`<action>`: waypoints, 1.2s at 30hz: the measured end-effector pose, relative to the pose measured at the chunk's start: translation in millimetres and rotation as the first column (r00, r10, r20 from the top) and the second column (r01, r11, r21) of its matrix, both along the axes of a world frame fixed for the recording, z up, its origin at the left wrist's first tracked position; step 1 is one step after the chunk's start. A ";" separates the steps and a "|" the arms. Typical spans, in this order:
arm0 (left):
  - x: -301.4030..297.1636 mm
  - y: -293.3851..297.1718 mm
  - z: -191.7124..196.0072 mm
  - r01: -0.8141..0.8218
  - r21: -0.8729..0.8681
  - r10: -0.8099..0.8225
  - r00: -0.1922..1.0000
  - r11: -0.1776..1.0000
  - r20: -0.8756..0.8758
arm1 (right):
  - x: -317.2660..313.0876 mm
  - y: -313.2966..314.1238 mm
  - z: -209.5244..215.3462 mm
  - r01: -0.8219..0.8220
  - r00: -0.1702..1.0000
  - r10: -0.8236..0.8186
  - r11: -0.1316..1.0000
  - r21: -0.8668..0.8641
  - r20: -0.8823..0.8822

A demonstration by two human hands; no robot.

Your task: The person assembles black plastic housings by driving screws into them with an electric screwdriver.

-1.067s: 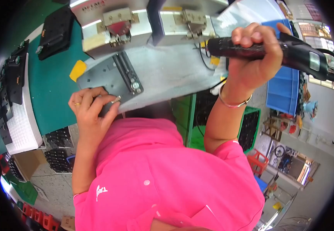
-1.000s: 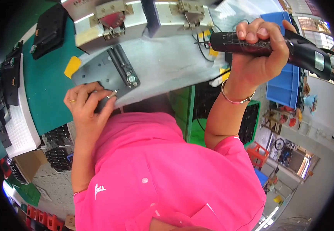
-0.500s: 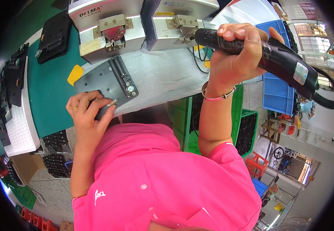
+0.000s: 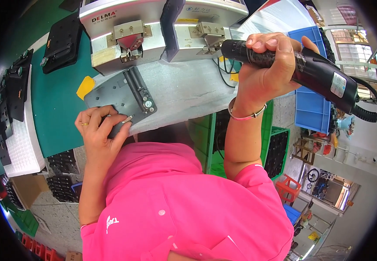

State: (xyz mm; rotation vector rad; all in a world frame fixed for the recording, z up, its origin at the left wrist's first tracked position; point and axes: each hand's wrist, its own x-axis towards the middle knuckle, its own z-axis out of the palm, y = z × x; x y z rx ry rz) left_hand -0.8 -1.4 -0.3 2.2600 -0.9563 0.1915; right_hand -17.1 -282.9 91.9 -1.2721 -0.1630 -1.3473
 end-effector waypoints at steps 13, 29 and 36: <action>0.1 4.6 2.0 0.024 -0.018 -0.024 1.000 1.000 -0.017 | 16.2 -9.9 16.0 -0.219 0.948 0.196 0.973 -0.067 -0.252; 3.4 10.6 -6.8 -0.041 -0.093 0.024 0.985 0.995 -0.173 | -4.2 126.7 -35.6 -0.655 0.699 0.678 0.734 0.178 -0.225; 4.2 12.5 -9.5 -0.040 -0.124 0.019 0.985 0.991 -0.170 | -2.0 136.7 -42.5 -0.646 0.682 0.651 0.750 0.143 -0.332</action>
